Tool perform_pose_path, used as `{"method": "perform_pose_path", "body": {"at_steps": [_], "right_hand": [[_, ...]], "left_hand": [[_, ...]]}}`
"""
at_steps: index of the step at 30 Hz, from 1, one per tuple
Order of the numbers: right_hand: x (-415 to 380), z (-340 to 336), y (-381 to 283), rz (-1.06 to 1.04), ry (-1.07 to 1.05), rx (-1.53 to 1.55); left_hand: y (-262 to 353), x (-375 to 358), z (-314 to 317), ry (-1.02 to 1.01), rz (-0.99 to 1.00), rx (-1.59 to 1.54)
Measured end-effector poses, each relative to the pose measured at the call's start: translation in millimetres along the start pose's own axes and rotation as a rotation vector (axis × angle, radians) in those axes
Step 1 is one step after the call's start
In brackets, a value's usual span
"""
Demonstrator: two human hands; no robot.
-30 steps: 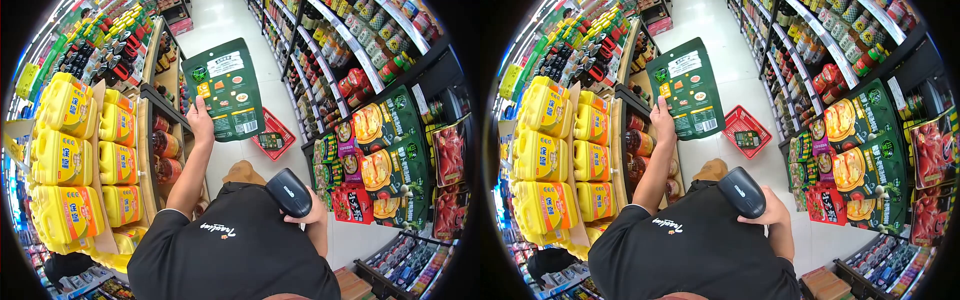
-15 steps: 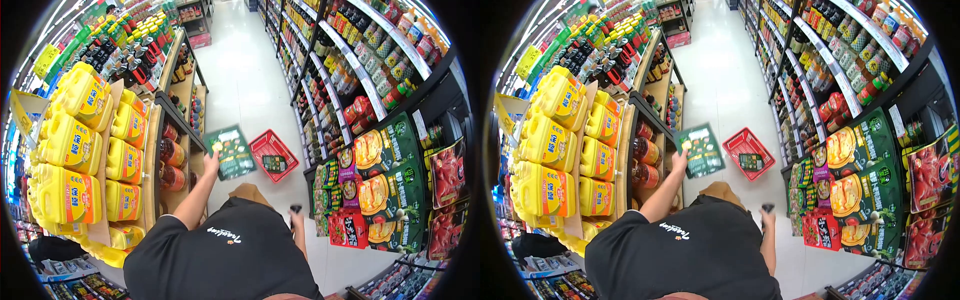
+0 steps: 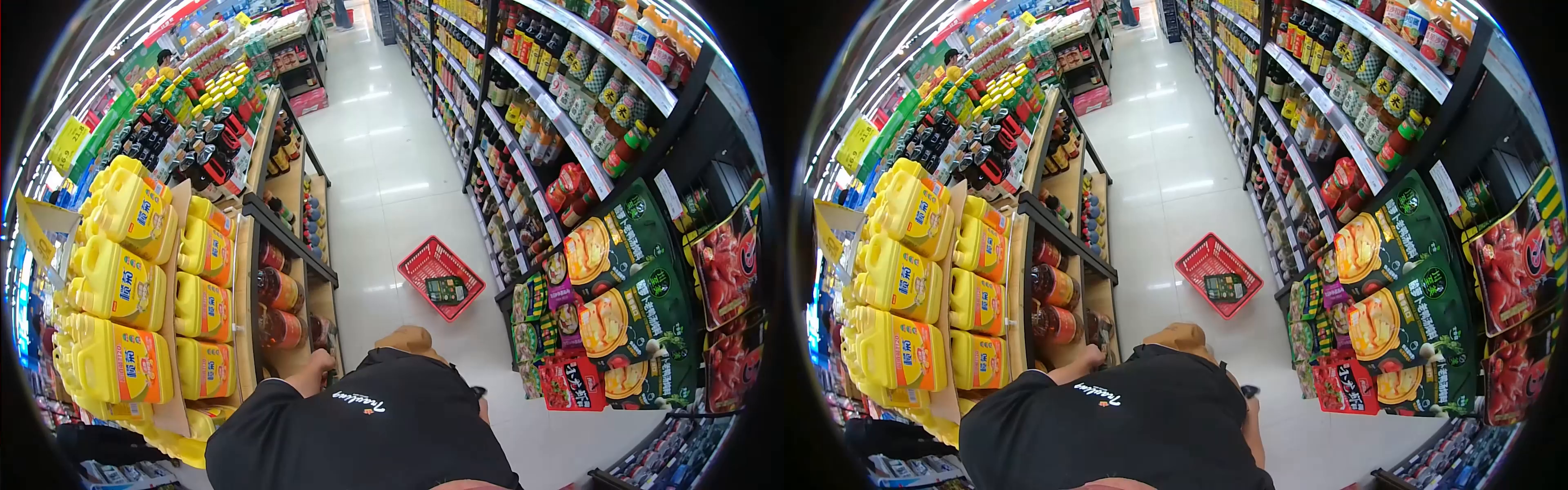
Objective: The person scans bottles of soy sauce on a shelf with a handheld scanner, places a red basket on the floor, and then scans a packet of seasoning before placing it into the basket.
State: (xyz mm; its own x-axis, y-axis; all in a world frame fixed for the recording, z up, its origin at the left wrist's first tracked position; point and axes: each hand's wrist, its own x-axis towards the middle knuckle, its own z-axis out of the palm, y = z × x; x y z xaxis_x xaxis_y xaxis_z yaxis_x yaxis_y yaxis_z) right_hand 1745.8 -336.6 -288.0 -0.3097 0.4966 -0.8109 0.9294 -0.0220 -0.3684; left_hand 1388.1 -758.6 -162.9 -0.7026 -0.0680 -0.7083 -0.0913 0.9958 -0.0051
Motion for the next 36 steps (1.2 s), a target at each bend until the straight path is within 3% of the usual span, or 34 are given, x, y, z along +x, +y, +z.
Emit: {"method": "perform_pose_path", "body": {"at_steps": [3,5,7,8,9,11,13,15,16,19,21,25,29,33,36], "right_hand": [[7,-8,-58,-0.269,0.040,0.017],[9,-14,-101,-0.646,0.190,0.115],[-10,-40,-165,-0.560,0.047,0.114],[-30,-53,-200,-0.626,0.007,0.135],[-74,-79,-246,-0.516,-0.093,0.071],[-93,-87,-285,-0.996,-0.052,0.170],[-105,-86,-313,-1.055,-0.203,0.305],[-142,-102,-350,-1.121,-0.364,0.128],[-136,-102,-359,-1.032,-0.454,-0.067],[-103,-84,-366,-1.077,-0.453,-0.079],[-84,-83,-359,-0.722,-0.475,0.058],[15,-64,-251,-0.220,-0.196,0.437],[13,-72,-128,0.148,0.026,0.468],[-25,-75,-60,0.288,0.042,0.512],[-30,-76,-56,0.343,0.087,0.496]], "left_hand": [[12,5,-11,-0.004,-0.025,-0.074],[23,24,-17,0.041,0.037,-0.073],[50,20,-36,0.169,0.076,-0.107],[65,15,-46,0.252,0.085,-0.103],[77,13,-62,0.207,0.133,-0.070],[94,25,-70,0.235,0.123,-0.185],[107,16,-85,0.256,0.145,-0.187],[117,2,-98,0.315,0.141,-0.198],[115,5,-95,0.331,0.130,-0.211],[102,12,-84,0.282,0.086,-0.221],[89,10,-72,0.253,0.024,-0.240],[54,11,-44,0.182,-0.079,-0.236],[10,12,-19,0.109,-0.116,-0.254],[-31,43,8,0.078,-0.126,-0.212],[-8,42,-21,0.126,-0.083,-0.137]]}}
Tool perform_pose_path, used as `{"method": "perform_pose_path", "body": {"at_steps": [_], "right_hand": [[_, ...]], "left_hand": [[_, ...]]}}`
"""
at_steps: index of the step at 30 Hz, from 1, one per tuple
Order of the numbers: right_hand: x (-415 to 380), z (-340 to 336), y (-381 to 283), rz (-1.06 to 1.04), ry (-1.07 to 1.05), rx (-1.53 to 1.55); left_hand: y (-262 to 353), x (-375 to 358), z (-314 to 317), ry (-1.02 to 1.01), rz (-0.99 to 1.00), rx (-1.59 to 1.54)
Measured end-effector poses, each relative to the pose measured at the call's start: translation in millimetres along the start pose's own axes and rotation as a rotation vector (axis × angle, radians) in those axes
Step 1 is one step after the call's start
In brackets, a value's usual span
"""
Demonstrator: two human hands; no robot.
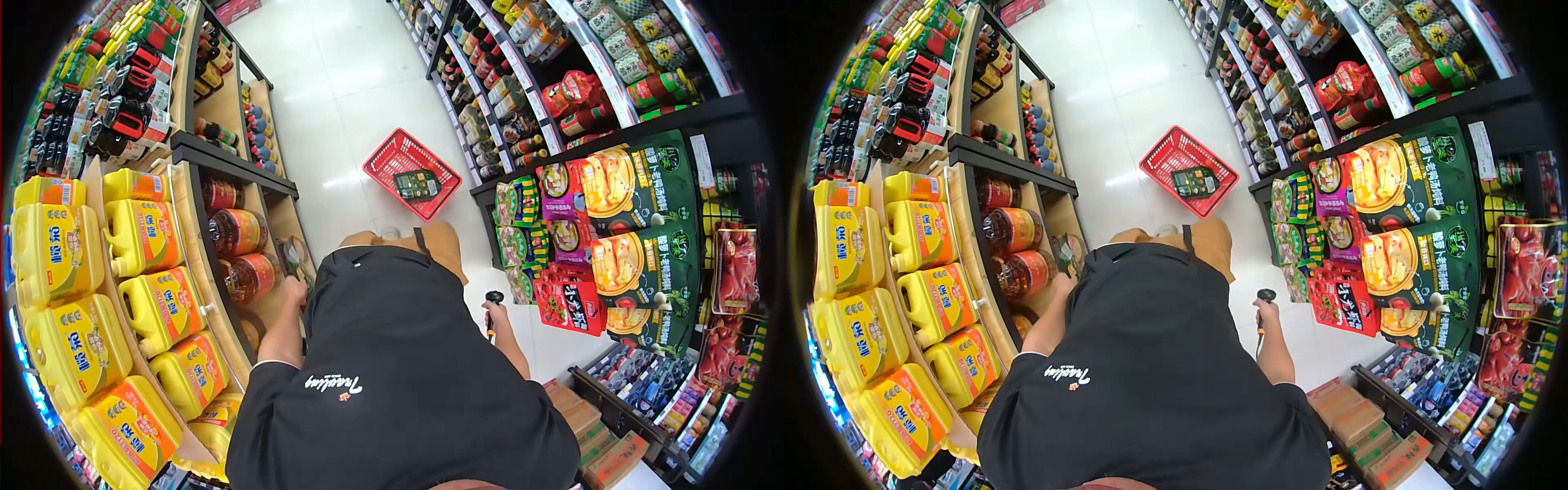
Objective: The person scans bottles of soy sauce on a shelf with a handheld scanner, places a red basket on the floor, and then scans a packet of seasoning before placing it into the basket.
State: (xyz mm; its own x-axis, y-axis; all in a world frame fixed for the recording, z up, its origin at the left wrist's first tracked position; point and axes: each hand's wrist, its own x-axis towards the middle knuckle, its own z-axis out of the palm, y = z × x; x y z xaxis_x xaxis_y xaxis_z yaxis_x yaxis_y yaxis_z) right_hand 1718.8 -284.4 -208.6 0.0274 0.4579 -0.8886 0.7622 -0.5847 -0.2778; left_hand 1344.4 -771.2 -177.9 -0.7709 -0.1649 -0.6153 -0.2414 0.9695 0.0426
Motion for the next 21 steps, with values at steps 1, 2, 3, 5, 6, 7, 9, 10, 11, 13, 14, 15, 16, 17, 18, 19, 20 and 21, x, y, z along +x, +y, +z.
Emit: {"method": "perform_pose_path", "body": {"at_steps": [1,2,3,5,6,7,9,10,11,13,14,15,16,17,18,19,20,21], "right_hand": [[1,2,-3,-0.048,0.019,0.009],[4,7,-11,-0.094,0.038,0.020],[6,15,-22,-0.143,0.053,0.037],[5,35,-60,-0.234,0.018,0.068],[5,48,-81,-0.340,0.048,-0.014],[2,58,-100,-0.440,0.080,-0.104],[-15,75,-141,-0.603,0.096,-0.298],[-40,83,-166,-0.678,0.087,-0.330],[-63,87,-184,-0.748,0.077,-0.358],[-76,90,-203,-0.823,0.037,-0.341],[-77,91,-208,-0.862,0.020,-0.329],[-78,91,-207,-0.852,0.033,-0.330],[-79,89,-206,-0.845,0.048,-0.330],[-79,86,-206,-0.839,0.065,-0.332],[-57,84,-193,-0.920,0.126,-0.337],[-61,79,-185,-0.880,0.122,-0.318],[-64,75,-177,-0.841,0.117,-0.296],[-69,71,-169,-0.805,0.114,-0.274]], "left_hand": [[14,-8,-16,0.021,0.022,0.041],[26,-10,-28,0.038,0.069,0.053],[38,-6,-39,0.063,0.120,0.066],[59,14,-51,0.123,0.269,0.047],[73,22,-58,0.173,0.320,0.025],[88,26,-63,0.217,0.367,0.002],[127,24,-75,0.249,0.389,-0.119],[143,30,-73,0.286,0.447,-0.214],[158,38,-67,0.321,0.506,-0.304],[183,65,-35,0.218,0.527,-0.810],[212,31,-59,-0.045,0.231,-1.060],[228,28,-55,-0.244,0.071,-1.267],[244,8,-61,-0.343,0.050,-1.366],[260,-14,-69,-0.446,0.028,-1.465],[272,-23,-67,-0.484,0.033,-1.406],[283,-35,-71,-0.519,0.036,-1.343],[293,-47,-75,-0.555,0.051,-1.297],[302,-52,-75,-0.569,0.064,-1.267]]}}
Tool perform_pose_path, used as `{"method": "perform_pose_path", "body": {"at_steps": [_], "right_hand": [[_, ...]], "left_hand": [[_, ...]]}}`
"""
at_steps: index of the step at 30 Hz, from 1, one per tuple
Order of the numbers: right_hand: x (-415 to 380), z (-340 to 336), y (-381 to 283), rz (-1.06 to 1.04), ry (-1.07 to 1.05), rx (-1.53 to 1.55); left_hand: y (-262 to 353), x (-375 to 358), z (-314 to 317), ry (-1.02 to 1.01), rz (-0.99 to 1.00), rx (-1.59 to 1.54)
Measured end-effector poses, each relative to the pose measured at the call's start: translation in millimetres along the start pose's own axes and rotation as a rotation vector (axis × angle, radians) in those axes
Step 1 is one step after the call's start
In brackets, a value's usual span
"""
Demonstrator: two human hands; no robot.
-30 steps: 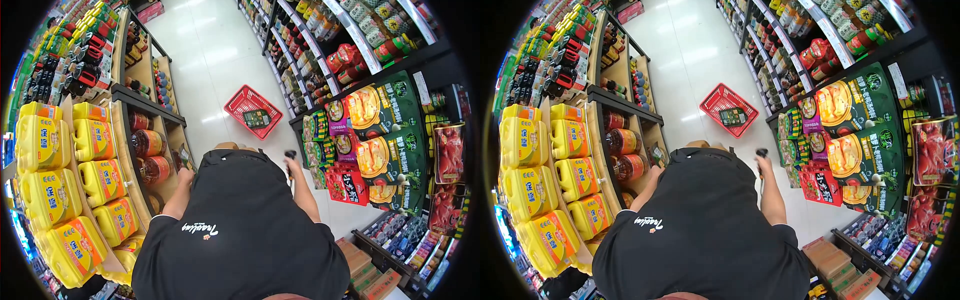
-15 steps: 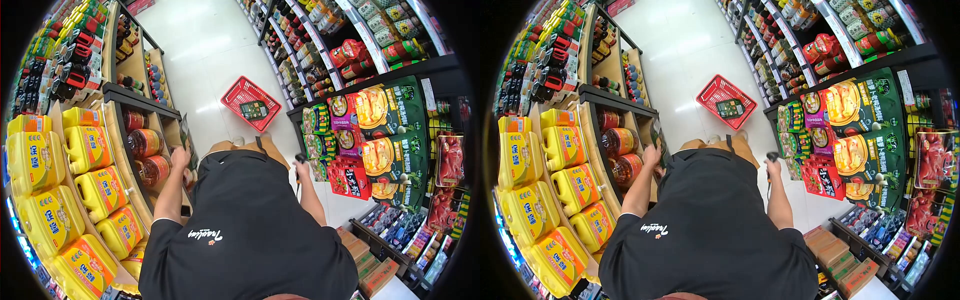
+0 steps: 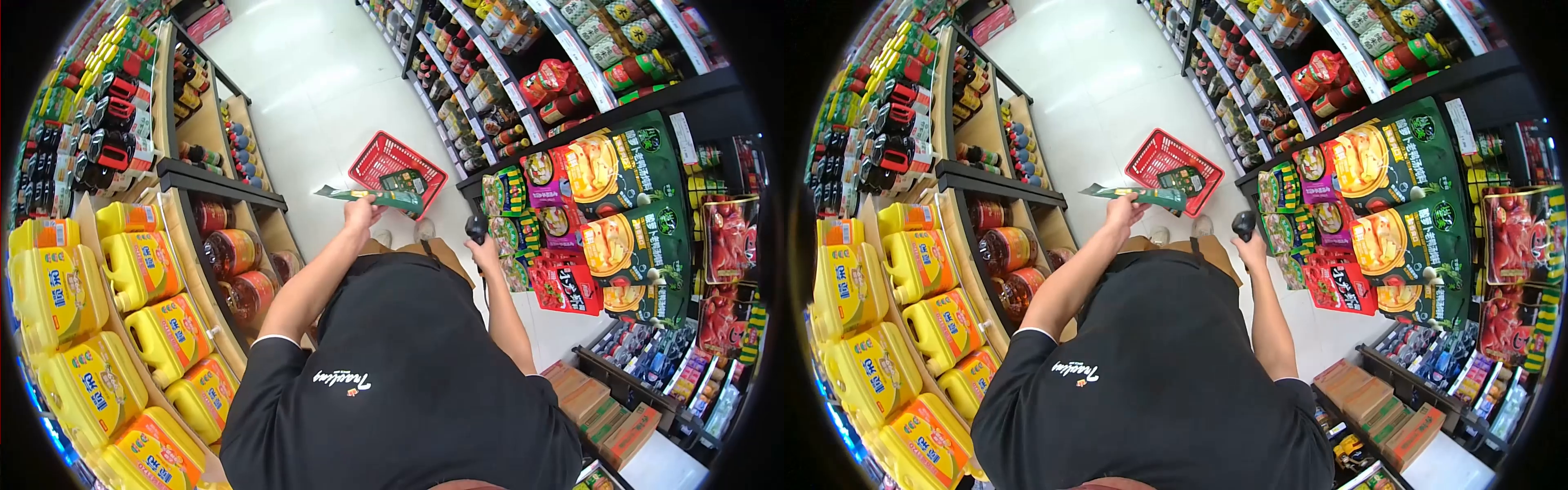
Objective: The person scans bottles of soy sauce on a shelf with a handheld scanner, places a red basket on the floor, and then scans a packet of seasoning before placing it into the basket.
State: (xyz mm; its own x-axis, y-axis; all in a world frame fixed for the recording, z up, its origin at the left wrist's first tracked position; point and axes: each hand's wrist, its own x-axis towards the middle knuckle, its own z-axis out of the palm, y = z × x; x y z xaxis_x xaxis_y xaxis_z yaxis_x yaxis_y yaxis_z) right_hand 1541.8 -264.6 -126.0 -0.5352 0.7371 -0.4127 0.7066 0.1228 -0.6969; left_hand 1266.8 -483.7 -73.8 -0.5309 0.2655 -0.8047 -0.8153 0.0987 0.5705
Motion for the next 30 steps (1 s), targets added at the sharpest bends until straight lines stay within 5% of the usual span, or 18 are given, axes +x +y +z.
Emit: {"method": "perform_pose_path", "body": {"at_steps": [7,10,15,17,20,23,25,27,30], "right_hand": [[-51,-9,49,0.279,0.049,0.078],[-65,-2,67,0.330,0.060,0.101],[-84,17,95,0.465,0.047,0.124],[-93,27,114,0.532,0.033,0.122],[-103,37,145,0.581,-0.024,0.058],[-111,29,121,0.573,-0.003,-0.029],[-102,30,116,0.551,-0.063,-0.066],[-88,24,116,0.534,-0.050,-0.095],[-60,17,98,0.448,-0.041,-0.102]], "left_hand": [[22,13,60,-0.118,0.207,-0.001],[4,61,49,0.018,0.089,0.191],[-34,125,-65,0.023,0.163,0.635],[-81,174,-150,0.158,0.368,0.996],[-82,85,-214,0.201,0.189,1.321],[-139,63,-289,0.418,0.127,1.244],[-124,5,-282,0.309,-0.099,1.195],[-160,16,-309,0.323,0.076,1.315],[-196,47,-328,0.157,0.061,1.304]]}}
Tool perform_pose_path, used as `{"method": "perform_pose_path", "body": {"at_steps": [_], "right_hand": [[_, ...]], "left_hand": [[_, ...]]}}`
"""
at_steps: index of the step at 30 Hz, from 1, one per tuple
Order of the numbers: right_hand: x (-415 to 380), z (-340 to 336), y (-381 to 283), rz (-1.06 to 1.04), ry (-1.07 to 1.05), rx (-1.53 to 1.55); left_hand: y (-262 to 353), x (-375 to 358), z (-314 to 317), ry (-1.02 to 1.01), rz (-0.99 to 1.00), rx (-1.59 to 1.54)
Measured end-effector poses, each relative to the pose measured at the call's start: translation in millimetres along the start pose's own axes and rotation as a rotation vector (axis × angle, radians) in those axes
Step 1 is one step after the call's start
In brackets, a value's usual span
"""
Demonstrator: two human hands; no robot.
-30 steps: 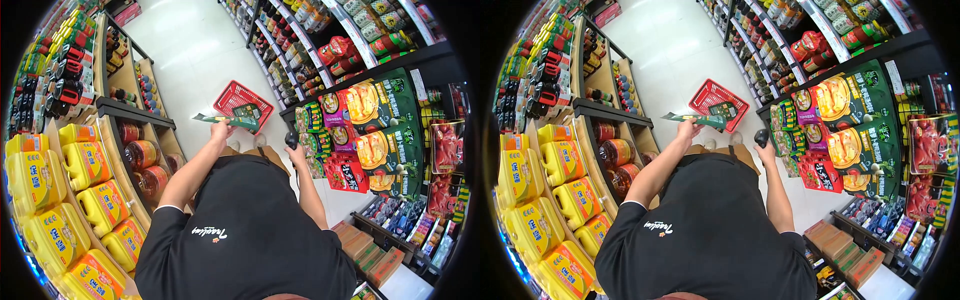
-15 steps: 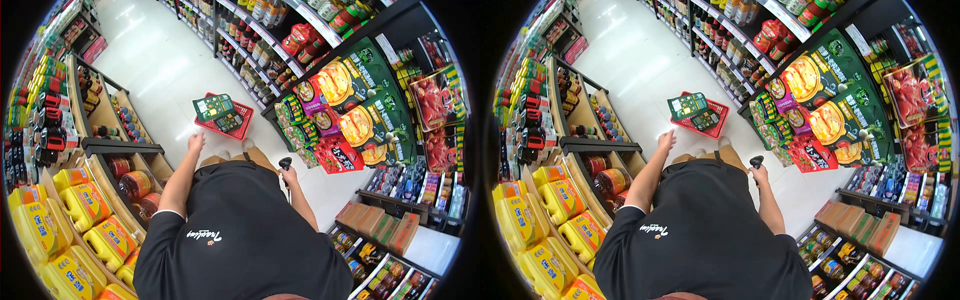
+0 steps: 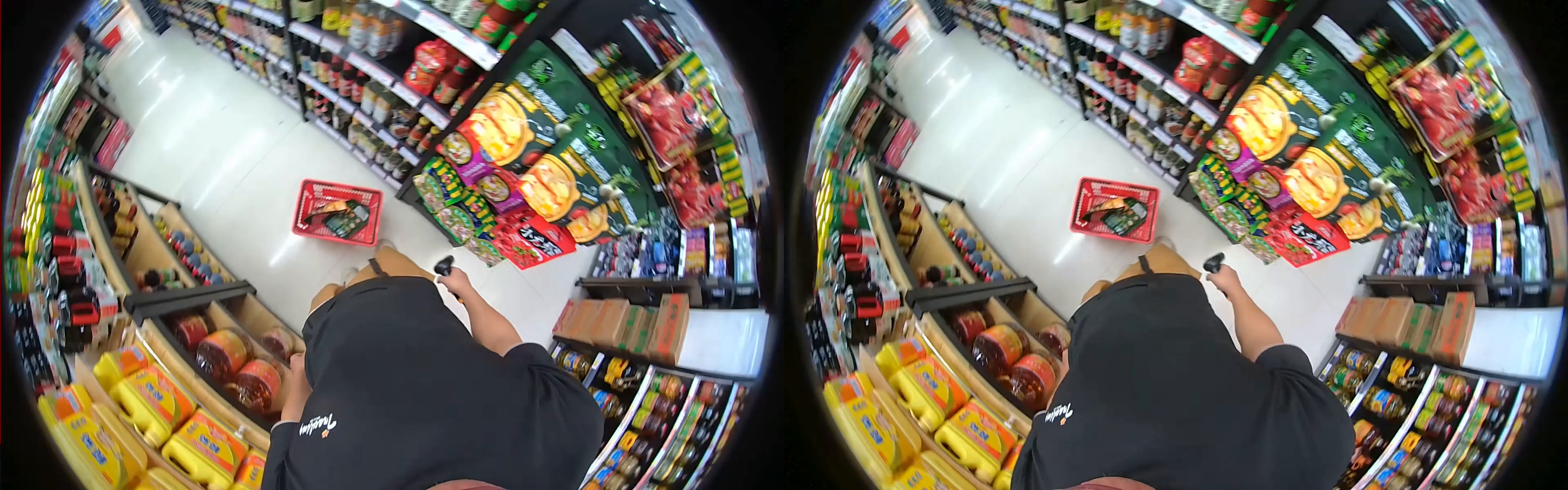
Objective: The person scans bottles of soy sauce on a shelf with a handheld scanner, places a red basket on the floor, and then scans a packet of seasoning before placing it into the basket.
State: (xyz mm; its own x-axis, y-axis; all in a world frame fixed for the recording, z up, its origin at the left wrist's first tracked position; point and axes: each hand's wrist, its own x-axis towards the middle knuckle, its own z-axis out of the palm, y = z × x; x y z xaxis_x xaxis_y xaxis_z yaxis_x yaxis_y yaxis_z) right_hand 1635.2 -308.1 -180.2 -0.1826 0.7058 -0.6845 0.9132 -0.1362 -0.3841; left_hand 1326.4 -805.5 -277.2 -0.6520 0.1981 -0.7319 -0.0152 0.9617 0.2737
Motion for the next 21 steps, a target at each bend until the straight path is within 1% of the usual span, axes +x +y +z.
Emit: {"method": "perform_pose_path", "body": {"at_steps": [2,3,4,5,7,9,11,13,14,16,17,18,19,20,21], "right_hand": [[3,-12,-34,-0.054,0.034,0.013],[18,-8,-42,-0.114,0.102,-0.090],[30,-5,-48,-0.134,0.129,-0.104],[27,-12,-68,-0.162,0.121,-0.121],[17,-18,-105,-0.215,0.097,-0.139],[18,-15,-122,-0.260,0.084,-0.139],[16,-10,-129,-0.306,0.055,-0.166],[8,-6,-126,-0.319,0.023,-0.184],[2,-6,-123,-0.311,0.005,-0.199],[-5,-2,-104,-0.213,-0.007,-0.249],[-8,-2,-93,-0.113,-0.034,-0.270],[-8,2,-76,-0.061,-0.008,-0.298],[-4,5,-54,0.007,-0.045,-0.317],[-11,3,-41,0.073,-0.026,-0.347],[-16,-1,-27,0.129,-0.027,-0.327]], "left_hand": [[4,36,15,-0.090,0.070,-0.077],[17,48,16,-0.114,0.115,-0.114],[28,59,17,-0.104,0.159,-0.141],[45,70,12,-0.073,0.202,-0.153],[106,55,-20,0.049,0.286,-0.121],[153,46,-42,0.078,0.302,-0.173],[183,41,-56,0.106,0.345,-0.202],[199,40,-65,0.134,0.406,-0.205],[204,38,-69,0.128,0.407,-0.190],[198,41,-67,0.115,0.417,-0.165],[191,44,-63,0.075,0.426,-0.168],[175,53,-58,0.038,0.441,-0.165],[163,54,-52,0.055,0.430,-0.109],[149,53,-41,0.121,0.385,-0.104],[127,67,-27,0.028,0.377,-0.110]]}}
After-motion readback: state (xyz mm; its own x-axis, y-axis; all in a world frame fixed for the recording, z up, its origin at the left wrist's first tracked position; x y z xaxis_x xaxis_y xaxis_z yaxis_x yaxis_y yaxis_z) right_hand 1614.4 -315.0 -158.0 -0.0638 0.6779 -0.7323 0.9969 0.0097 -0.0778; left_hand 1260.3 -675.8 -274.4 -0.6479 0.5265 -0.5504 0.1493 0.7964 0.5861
